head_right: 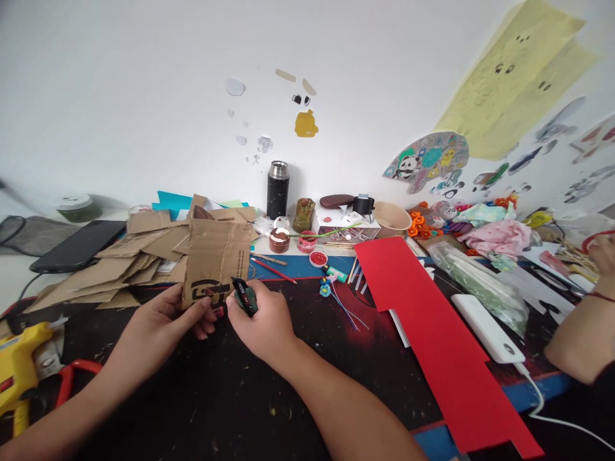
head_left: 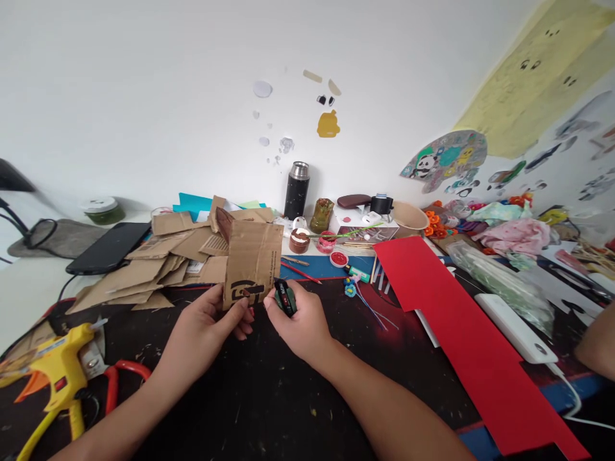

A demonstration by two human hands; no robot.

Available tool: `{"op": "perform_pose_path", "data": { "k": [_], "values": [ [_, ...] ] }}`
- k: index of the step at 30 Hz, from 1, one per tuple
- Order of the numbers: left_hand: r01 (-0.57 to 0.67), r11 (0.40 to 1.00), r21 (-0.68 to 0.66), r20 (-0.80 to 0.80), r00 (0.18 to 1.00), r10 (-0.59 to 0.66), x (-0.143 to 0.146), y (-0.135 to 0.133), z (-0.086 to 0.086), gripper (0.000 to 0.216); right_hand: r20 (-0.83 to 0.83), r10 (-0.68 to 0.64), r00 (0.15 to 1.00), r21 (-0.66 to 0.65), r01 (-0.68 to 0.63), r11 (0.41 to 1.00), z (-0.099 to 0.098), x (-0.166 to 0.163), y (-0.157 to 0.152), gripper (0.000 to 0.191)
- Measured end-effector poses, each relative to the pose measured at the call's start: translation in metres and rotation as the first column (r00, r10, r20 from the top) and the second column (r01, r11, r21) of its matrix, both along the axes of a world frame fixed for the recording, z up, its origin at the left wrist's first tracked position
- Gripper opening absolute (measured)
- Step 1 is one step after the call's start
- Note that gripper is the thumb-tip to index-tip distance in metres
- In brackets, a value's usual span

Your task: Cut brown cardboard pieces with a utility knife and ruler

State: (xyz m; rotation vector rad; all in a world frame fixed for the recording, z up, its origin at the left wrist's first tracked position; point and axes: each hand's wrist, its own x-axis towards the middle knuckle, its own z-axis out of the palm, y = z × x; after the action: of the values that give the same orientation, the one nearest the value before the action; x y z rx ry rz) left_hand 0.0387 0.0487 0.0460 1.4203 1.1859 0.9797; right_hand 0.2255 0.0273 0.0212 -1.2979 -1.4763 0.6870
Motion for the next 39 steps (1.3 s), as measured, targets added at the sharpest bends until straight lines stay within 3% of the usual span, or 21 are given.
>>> {"op": "perform_pose_path", "data": {
  "k": [7, 19, 32, 39],
  "values": [
    [0.014, 1.0, 0.024, -0.029, 0.999, -0.013, 0.0, -0.003, 0.002, 0.048, -0.007, 0.014, 1.0, 0.004, -0.014, 1.0, 0.001, 0.0, 0.0, 0.013],
    [0.047, 0.995, 0.083, -0.114, 0.993, -0.037, 0.001, -0.008, -0.009, 0.041, 0.198, 0.008, 0.98, -0.022, -0.004, 1.0, 0.0, 0.002, -0.004, 0.015],
    [0.067, 0.995, 0.074, -0.11, 0.992, -0.059, -0.001, -0.008, -0.014, 0.042, 0.258, -0.015, 0.966, -0.007, 0.017, 1.0, -0.004, 0.001, -0.002, 0.015],
    [0.089, 0.989, 0.12, -0.259, 0.964, -0.056, -0.003, -0.007, -0.014, 0.038, 0.37, -0.018, 0.929, -0.033, 0.033, 0.999, -0.007, 0.0, -0.002, 0.023]
  ]
}}
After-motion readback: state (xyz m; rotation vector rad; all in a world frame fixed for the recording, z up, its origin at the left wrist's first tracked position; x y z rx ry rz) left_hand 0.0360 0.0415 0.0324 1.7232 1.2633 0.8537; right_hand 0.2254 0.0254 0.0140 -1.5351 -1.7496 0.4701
